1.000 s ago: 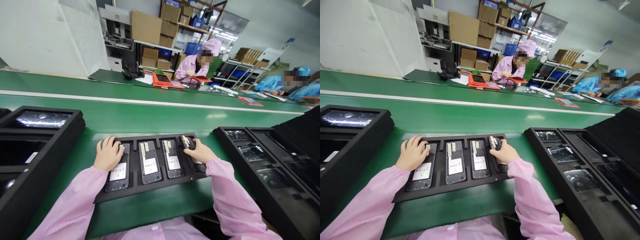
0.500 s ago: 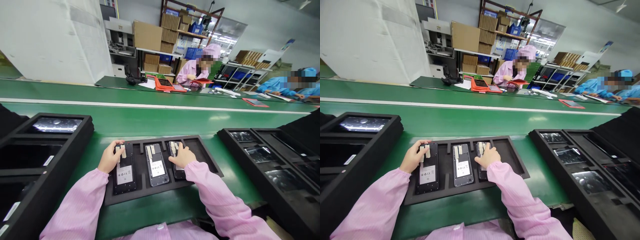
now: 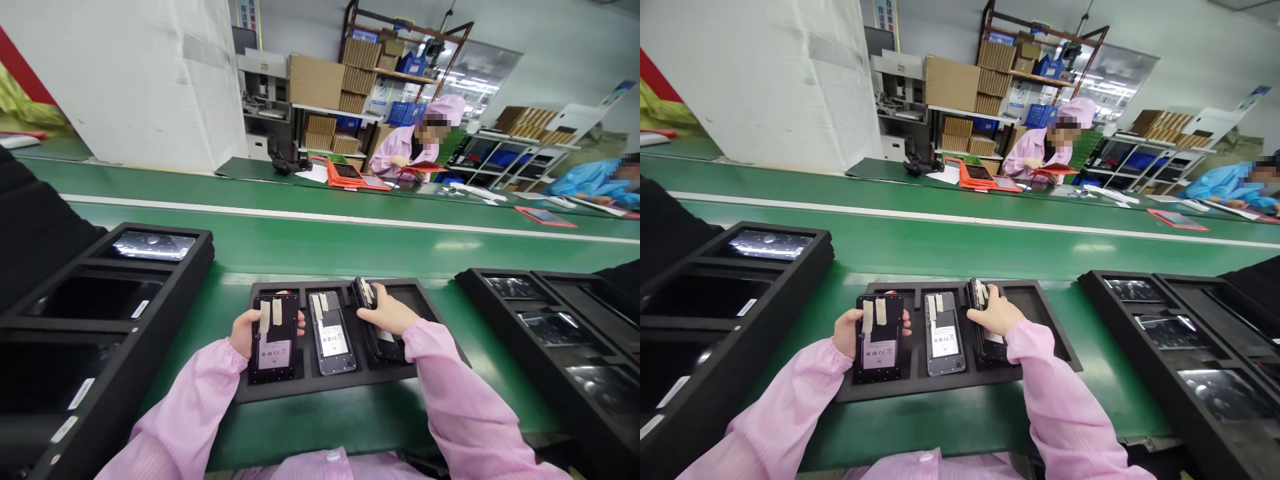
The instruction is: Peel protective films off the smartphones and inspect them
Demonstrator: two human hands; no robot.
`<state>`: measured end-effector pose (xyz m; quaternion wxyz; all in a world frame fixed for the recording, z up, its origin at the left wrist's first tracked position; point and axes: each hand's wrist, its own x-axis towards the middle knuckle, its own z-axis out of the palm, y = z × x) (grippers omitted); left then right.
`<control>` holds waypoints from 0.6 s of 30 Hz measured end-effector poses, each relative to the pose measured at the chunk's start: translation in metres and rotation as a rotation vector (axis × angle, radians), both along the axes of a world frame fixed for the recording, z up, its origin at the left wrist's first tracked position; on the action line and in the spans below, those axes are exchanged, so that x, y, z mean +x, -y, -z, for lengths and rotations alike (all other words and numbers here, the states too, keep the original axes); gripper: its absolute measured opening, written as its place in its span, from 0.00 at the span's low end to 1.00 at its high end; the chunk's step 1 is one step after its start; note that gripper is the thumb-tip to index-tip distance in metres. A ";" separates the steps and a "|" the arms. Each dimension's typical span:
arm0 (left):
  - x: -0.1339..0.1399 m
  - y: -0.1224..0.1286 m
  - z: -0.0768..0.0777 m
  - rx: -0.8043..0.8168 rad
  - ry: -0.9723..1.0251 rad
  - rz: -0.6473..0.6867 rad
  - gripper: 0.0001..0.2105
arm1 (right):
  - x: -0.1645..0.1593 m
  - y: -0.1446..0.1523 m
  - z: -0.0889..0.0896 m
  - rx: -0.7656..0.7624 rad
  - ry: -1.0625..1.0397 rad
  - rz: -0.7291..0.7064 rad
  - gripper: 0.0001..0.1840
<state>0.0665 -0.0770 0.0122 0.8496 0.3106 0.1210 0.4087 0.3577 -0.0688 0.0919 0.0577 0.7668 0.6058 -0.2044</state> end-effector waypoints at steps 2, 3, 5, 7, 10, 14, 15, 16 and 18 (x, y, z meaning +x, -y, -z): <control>0.000 0.000 -0.001 -0.021 0.007 -0.041 0.29 | -0.015 0.001 -0.007 -0.001 -0.031 -0.048 0.48; 0.001 0.000 -0.002 -0.037 0.005 -0.066 0.31 | -0.025 0.001 -0.008 -0.006 -0.036 -0.067 0.48; 0.001 -0.001 -0.004 -0.074 -0.006 -0.115 0.35 | -0.049 0.002 -0.004 -0.016 -0.028 -0.082 0.48; 0.001 -0.001 -0.006 -0.098 -0.013 -0.138 0.36 | -0.070 0.002 0.003 -0.007 0.005 -0.068 0.49; 0.000 -0.002 -0.005 -0.108 -0.025 -0.134 0.36 | -0.093 0.004 0.015 0.029 0.068 -0.030 0.51; 0.000 -0.002 -0.006 -0.109 -0.044 -0.140 0.33 | -0.106 0.007 0.025 0.031 0.123 -0.014 0.53; 0.000 -0.002 -0.007 -0.109 -0.046 -0.143 0.33 | -0.108 0.009 0.025 0.026 0.133 -0.014 0.53; 0.001 -0.002 -0.007 -0.110 -0.047 -0.146 0.32 | -0.110 0.010 0.026 0.022 0.143 -0.015 0.53; 0.002 -0.003 -0.008 -0.116 -0.045 -0.149 0.31 | -0.114 0.011 0.026 0.005 0.154 -0.024 0.55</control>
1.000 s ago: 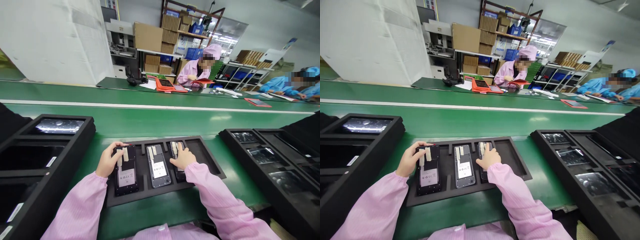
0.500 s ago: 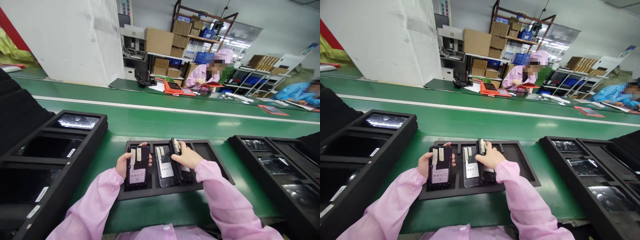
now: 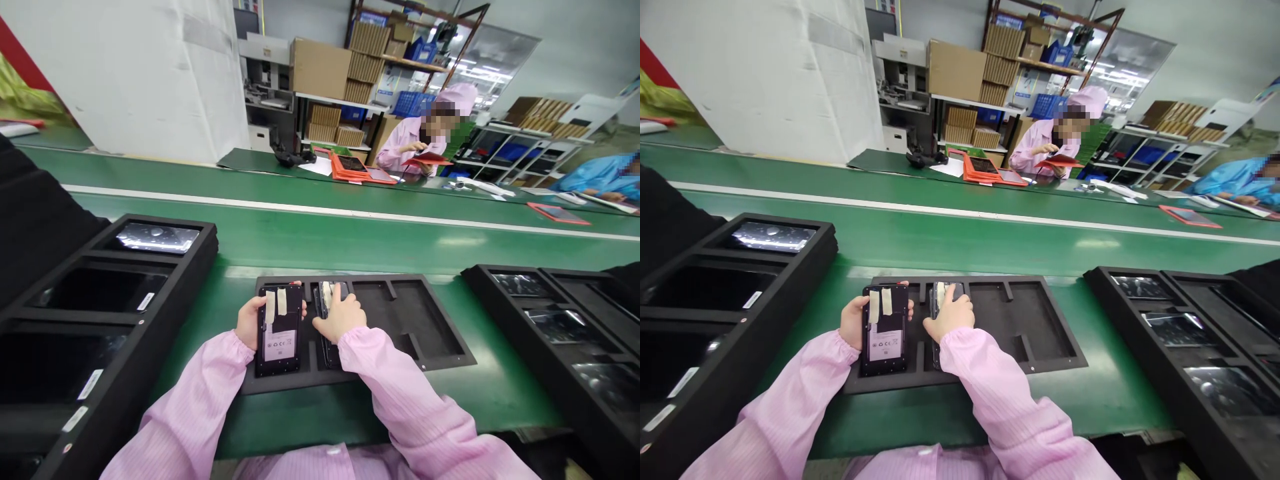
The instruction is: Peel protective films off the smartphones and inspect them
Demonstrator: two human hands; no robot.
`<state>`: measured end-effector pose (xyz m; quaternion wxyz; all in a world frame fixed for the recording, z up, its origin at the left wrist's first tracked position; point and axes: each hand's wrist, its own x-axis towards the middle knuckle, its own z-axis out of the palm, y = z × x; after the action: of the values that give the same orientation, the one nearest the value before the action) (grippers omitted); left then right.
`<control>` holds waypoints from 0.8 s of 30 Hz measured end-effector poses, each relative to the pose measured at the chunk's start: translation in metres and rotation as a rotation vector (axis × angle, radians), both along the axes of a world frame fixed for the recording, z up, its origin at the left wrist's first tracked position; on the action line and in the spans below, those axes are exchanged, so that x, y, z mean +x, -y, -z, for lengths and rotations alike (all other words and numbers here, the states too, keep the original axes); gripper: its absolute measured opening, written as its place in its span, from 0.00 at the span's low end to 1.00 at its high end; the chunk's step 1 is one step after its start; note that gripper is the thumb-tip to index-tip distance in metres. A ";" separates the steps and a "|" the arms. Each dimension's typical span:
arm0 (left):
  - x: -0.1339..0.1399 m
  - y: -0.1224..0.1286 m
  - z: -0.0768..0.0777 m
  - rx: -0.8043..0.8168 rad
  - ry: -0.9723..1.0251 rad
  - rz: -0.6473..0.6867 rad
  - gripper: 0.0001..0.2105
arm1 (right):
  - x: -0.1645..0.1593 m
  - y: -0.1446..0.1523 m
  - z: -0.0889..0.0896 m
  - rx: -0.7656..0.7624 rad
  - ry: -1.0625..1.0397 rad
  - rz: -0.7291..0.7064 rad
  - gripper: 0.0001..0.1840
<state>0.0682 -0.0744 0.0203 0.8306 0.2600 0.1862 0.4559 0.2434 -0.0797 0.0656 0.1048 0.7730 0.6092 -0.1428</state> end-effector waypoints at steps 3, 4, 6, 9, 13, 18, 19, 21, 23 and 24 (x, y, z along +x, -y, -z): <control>0.001 0.001 0.001 -0.011 0.005 -0.004 0.30 | -0.005 0.000 0.002 -0.029 -0.017 0.006 0.59; 0.001 0.001 0.002 -0.014 0.007 -0.007 0.30 | -0.007 -0.001 0.003 -0.035 -0.030 0.015 0.60; 0.001 0.002 0.004 -0.026 0.007 -0.017 0.30 | -0.008 -0.002 0.005 -0.032 -0.060 0.035 0.61; 0.001 0.001 0.002 -0.074 -0.065 -0.086 0.31 | -0.003 -0.005 0.004 -0.018 -0.117 0.057 0.62; 0.005 -0.006 -0.017 -0.139 -0.239 -0.265 0.29 | 0.021 -0.009 -0.005 -0.036 -0.314 0.032 0.63; 0.032 -0.008 -0.052 -0.145 -0.430 -0.405 0.28 | 0.066 -0.011 -0.008 -0.077 -0.744 -0.086 0.63; 0.041 -0.007 -0.055 -0.140 -0.474 -0.393 0.29 | 0.074 -0.010 -0.006 -0.062 -0.860 -0.084 0.63; 0.064 -0.007 -0.057 -0.119 -0.563 -0.353 0.30 | 0.085 -0.005 -0.001 0.000 -1.072 -0.065 0.62; 0.087 -0.008 -0.052 -0.072 -0.645 -0.307 0.31 | 0.093 0.001 0.005 0.090 -1.200 -0.063 0.63; 0.097 -0.009 -0.048 -0.035 -0.681 -0.283 0.31 | 0.095 0.003 0.008 0.138 -1.247 -0.072 0.63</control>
<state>0.1652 -0.0658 0.0685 0.6543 0.3543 0.4936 0.4503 0.3388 -0.0832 0.0579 -0.3159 0.5284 0.5891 -0.5234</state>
